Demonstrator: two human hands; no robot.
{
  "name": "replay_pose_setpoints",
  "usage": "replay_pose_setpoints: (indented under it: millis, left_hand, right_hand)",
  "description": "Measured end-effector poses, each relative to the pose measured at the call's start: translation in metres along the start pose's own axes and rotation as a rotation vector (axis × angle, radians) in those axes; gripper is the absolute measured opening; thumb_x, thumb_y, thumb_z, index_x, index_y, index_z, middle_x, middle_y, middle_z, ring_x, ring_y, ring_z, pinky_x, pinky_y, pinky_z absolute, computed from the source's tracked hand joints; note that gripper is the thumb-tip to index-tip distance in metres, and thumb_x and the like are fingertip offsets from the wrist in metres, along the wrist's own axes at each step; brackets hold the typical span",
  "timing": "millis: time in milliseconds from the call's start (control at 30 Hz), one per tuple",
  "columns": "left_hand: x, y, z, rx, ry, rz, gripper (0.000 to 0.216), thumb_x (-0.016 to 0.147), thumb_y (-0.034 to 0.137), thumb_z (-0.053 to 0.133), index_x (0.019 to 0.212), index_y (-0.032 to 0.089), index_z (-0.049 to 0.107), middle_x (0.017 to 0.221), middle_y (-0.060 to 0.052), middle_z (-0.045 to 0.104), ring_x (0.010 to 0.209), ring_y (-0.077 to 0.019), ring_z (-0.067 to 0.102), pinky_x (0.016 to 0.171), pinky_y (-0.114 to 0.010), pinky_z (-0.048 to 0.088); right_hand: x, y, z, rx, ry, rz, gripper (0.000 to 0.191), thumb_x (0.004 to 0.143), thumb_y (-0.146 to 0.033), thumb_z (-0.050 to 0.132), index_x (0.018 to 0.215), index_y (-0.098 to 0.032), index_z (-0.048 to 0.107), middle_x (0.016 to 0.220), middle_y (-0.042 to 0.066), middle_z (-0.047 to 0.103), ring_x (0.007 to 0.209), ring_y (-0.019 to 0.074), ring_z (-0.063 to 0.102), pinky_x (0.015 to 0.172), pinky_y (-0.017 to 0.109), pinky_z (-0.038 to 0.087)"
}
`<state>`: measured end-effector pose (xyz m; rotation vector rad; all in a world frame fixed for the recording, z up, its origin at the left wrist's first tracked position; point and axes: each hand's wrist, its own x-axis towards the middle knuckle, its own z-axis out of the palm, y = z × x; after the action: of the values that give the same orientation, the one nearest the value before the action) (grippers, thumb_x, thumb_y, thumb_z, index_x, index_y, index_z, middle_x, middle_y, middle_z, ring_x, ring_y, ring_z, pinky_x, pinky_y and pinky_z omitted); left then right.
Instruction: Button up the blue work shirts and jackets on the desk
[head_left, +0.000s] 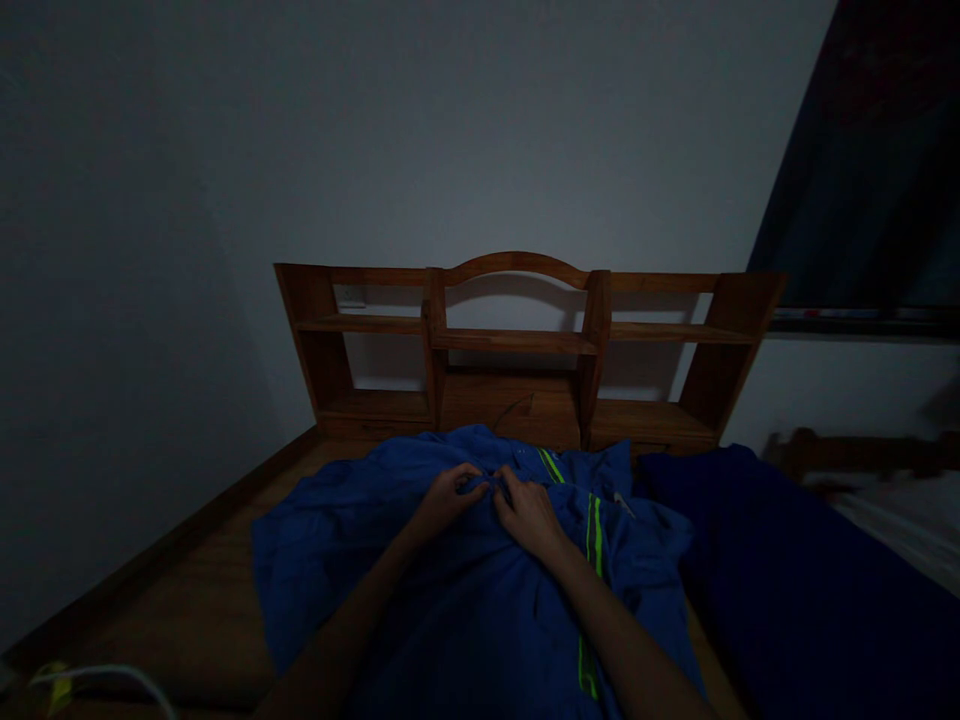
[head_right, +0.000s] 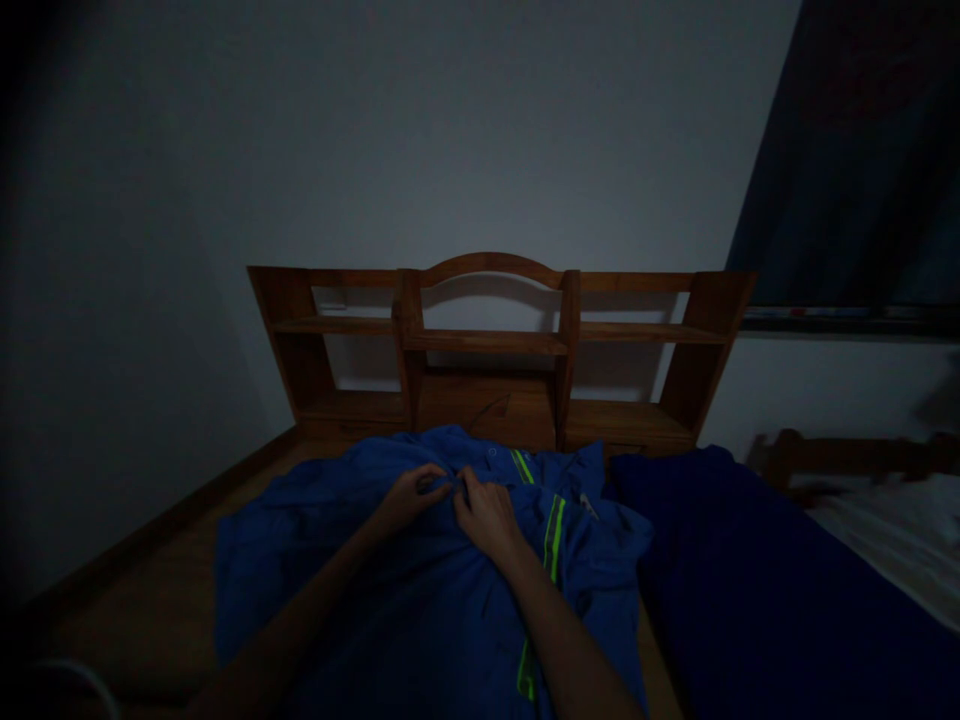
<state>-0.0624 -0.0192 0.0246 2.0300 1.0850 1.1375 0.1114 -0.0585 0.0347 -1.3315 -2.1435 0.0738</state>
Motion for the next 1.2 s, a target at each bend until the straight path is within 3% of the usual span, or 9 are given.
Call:
replay_pose_setpoints:
  millis: [133,467,667,933,1033,1200]
  left_hand:
    - [0.0,-0.004,0.002,0.058,0.038,0.03,0.021,0.078,0.036,0.055,0.09,0.019,0.061,0.087,-0.002,0.064,0.084,-0.0161,0.058,0.08,-0.027,0.045]
    - [-0.001,-0.003,-0.001,0.414,0.299,0.124,0.025,0.076,0.045,0.059,0.08,0.02,0.056,0.082,-0.003,0.059,0.081,-0.0185,0.055,0.077,-0.03,0.042]
    - [-0.004,0.001,-0.012,0.658,0.474,0.087,0.029,0.076,0.048,0.058,0.071,0.02,0.055,0.075,-0.003,0.056,0.081,-0.0222,0.05,0.079,-0.035,0.036]
    - [-0.005,-0.009,-0.009,0.474,0.349,-0.012,0.029,0.081,0.049,0.048,0.074,0.021,0.052,0.07,-0.001,0.057,0.067,-0.0177,0.054,0.063,-0.028,0.038]
    - [-0.005,-0.005,-0.007,0.343,0.306,-0.083,0.033,0.084,0.05,0.042,0.072,0.021,0.05,0.061,0.002,0.054,0.058,-0.015,0.052,0.057,-0.026,0.036]
    - [-0.003,0.003,-0.007,0.186,0.247,-0.066,0.032,0.083,0.051,0.044,0.077,0.021,0.054,0.062,0.003,0.056,0.059,-0.0131,0.053,0.057,-0.024,0.039]
  right_hand:
    - [0.0,-0.001,0.0,-0.021,0.016,0.019,0.023,0.093,-0.028,0.035,0.11,-0.021,0.049,0.087,0.003,0.067,0.08,0.0153,0.064,0.071,0.021,0.037]
    - [0.003,0.0,0.006,-0.121,0.107,0.151,0.022,0.093,-0.032,0.035,0.105,-0.023,0.052,0.079,0.002,0.067,0.073,0.0164,0.064,0.064,0.022,0.035]
    - [0.006,0.002,-0.003,-0.174,0.199,0.285,0.023,0.093,-0.031,0.035,0.104,-0.021,0.053,0.076,0.003,0.067,0.07,0.018,0.063,0.063,0.025,0.035]
    - [0.006,0.006,0.0,-0.178,0.265,0.361,0.022,0.089,-0.032,0.038,0.094,-0.02,0.055,0.076,0.005,0.066,0.073,0.0195,0.062,0.065,0.027,0.036]
    - [0.006,0.008,0.002,-0.176,0.268,0.36,0.02,0.087,-0.033,0.04,0.091,-0.02,0.055,0.076,0.004,0.065,0.073,0.0194,0.062,0.065,0.027,0.036]
    - [0.005,0.008,0.003,-0.181,0.253,0.37,0.02,0.086,-0.032,0.04,0.09,-0.02,0.056,0.075,0.004,0.065,0.075,0.0196,0.061,0.065,0.027,0.036]
